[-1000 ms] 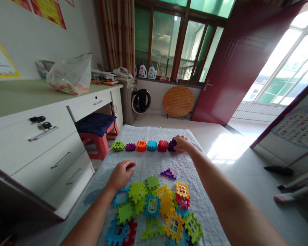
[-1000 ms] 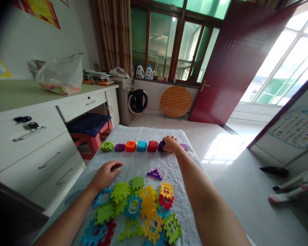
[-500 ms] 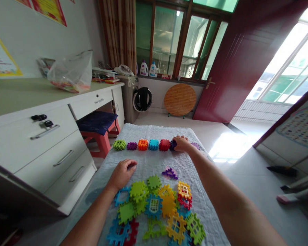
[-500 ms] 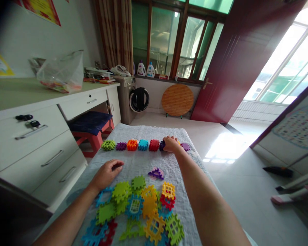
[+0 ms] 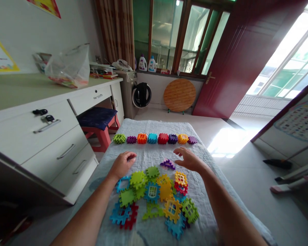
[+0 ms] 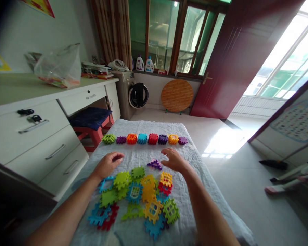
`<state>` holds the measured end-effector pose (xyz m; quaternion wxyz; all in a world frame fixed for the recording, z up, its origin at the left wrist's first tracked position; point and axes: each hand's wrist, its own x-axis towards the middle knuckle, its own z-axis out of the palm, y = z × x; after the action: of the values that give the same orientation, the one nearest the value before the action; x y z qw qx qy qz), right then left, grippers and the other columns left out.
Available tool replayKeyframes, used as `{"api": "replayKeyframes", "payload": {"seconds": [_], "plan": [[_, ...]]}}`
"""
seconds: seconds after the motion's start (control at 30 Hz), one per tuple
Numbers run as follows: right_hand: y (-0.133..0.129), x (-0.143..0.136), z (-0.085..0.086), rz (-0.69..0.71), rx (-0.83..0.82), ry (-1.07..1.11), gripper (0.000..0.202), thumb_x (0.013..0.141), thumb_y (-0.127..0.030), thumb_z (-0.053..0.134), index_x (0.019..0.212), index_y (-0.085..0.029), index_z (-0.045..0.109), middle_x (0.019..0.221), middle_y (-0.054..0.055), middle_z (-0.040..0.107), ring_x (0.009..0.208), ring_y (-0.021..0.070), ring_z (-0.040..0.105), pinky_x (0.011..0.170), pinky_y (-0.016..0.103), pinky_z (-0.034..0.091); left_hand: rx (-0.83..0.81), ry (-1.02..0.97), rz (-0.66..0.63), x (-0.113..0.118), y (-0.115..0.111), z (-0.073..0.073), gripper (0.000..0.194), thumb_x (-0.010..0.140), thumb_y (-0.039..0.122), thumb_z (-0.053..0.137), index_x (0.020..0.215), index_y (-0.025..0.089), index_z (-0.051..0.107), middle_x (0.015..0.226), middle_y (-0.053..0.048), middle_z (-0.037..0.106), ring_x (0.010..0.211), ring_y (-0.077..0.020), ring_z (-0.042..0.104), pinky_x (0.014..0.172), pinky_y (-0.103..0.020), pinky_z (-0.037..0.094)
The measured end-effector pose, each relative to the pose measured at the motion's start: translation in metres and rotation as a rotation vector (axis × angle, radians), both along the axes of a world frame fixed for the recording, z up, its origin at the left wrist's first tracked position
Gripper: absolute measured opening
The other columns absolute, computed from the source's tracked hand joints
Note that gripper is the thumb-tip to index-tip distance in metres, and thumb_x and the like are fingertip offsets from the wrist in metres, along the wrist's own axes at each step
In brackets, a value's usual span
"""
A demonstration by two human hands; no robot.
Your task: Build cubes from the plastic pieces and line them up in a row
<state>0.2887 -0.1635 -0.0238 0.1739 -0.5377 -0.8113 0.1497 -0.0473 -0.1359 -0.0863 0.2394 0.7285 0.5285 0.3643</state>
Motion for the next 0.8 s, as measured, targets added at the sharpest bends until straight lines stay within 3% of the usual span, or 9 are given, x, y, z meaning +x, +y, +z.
{"api": "replayKeyframes", "payload": {"seconds": [0.13,0.3,0.47,0.7,0.8], "plan": [[-0.017,-0.013,-0.013,-0.011,-0.047,0.032,0.031,0.071,-0.023,0.064,0.1,-0.016,0.062,0.087,0.004,0.063,0.072,0.0144,0.056,0.07,0.028,0.042,-0.012,-0.017,0.009,-0.001,-0.002,0.001,0.023,0.075,0.033,0.055,0.088,0.018,0.067,0.09,-0.006,0.071,0.084,-0.0205,0.066,0.079,-0.031,0.052],[-0.013,-0.024,-0.031,-0.07,0.026,0.04,0.025,0.066,-0.013,0.058,0.09,-0.016,0.064,0.077,0.002,0.061,0.068,0.0132,0.053,0.066,0.024,0.038,-0.04,-0.057,0.033,-0.002,-0.005,0.002,0.026,0.075,0.036,0.054,0.089,0.019,0.067,0.088,-0.005,0.072,0.081,-0.0198,0.066,0.077,-0.03,0.051],[-0.01,-0.024,-0.037,-0.106,0.083,0.115,0.022,0.066,-0.012,0.051,0.083,-0.016,0.066,0.064,-0.001,0.057,0.061,0.0113,0.049,0.062,0.023,0.035,-0.075,-0.088,0.055,-0.002,-0.004,0.001,0.028,0.075,0.038,0.053,0.089,0.018,0.067,0.086,-0.004,0.072,0.08,-0.0192,0.065,0.075,-0.028,0.051],[-0.008,-0.022,-0.041,-0.16,-0.184,0.529,0.031,0.075,-0.021,0.041,0.098,-0.015,0.061,0.055,-0.006,0.047,0.047,0.0086,0.04,0.047,0.02,0.032,-0.081,-0.076,0.073,-0.002,-0.006,0.005,0.029,0.077,0.039,0.051,0.088,0.018,0.067,0.086,-0.004,0.072,0.079,-0.0188,0.065,0.074,-0.027,0.05],[-0.006,-0.021,-0.046,-0.21,-0.145,0.446,0.03,0.076,-0.02,0.04,0.096,-0.017,0.062,0.055,-0.005,0.049,0.049,0.0101,0.044,0.05,0.021,0.034,-0.084,-0.077,0.076,-0.001,-0.007,0.007,0.028,0.076,0.039,0.052,0.087,0.019,0.067,0.085,-0.003,0.072,0.079,-0.0188,0.064,0.074,-0.027,0.05]]}}
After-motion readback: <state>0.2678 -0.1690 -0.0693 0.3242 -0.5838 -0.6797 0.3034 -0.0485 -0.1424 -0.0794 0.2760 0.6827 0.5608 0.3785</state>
